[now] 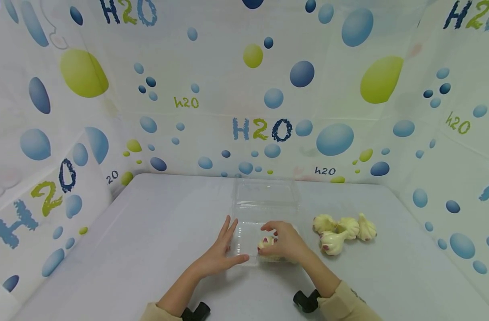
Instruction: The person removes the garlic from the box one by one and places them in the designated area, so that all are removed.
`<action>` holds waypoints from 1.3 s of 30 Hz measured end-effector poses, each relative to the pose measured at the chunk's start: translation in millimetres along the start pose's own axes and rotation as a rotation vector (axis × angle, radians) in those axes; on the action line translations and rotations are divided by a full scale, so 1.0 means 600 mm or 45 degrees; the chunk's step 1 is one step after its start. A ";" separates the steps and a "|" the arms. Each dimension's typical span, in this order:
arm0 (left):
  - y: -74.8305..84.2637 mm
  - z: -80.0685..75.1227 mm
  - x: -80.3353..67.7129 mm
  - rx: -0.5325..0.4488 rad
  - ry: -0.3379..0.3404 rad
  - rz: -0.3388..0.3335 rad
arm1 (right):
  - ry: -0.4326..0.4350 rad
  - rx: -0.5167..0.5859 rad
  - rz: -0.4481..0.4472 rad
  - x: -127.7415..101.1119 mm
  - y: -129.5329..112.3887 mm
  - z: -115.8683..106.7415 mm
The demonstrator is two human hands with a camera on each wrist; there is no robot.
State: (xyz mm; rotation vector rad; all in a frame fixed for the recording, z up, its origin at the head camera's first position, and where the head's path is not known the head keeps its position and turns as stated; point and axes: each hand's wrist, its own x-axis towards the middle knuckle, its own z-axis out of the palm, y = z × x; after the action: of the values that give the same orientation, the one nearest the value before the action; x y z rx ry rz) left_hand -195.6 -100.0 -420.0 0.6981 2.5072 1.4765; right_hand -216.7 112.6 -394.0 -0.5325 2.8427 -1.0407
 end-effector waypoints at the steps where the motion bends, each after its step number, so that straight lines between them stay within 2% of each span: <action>1: 0.000 0.000 0.000 0.001 0.001 0.002 | -0.011 -0.005 -0.003 0.000 -0.001 -0.001; 8: 0.002 0.000 -0.001 -0.010 -0.004 0.004 | -0.067 -0.037 -0.006 0.003 -0.003 -0.001; 22: 0.003 -0.001 -0.002 -0.020 -0.010 0.005 | -0.071 -0.033 0.000 0.006 -0.002 0.002; 30: 0.004 -0.001 -0.001 -0.008 -0.007 0.001 | -0.004 0.066 0.054 0.006 0.002 -0.001; 39: 0.003 0.000 0.000 0.001 -0.005 0.001 | 0.161 0.187 -0.013 0.006 0.014 -0.002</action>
State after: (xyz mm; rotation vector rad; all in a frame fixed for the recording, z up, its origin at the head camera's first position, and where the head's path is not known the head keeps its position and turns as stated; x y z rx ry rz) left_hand -194.9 -99.3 -418.4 0.7015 2.5055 1.4730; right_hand -222.5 118.0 -398.0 -0.4860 2.8405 -1.3176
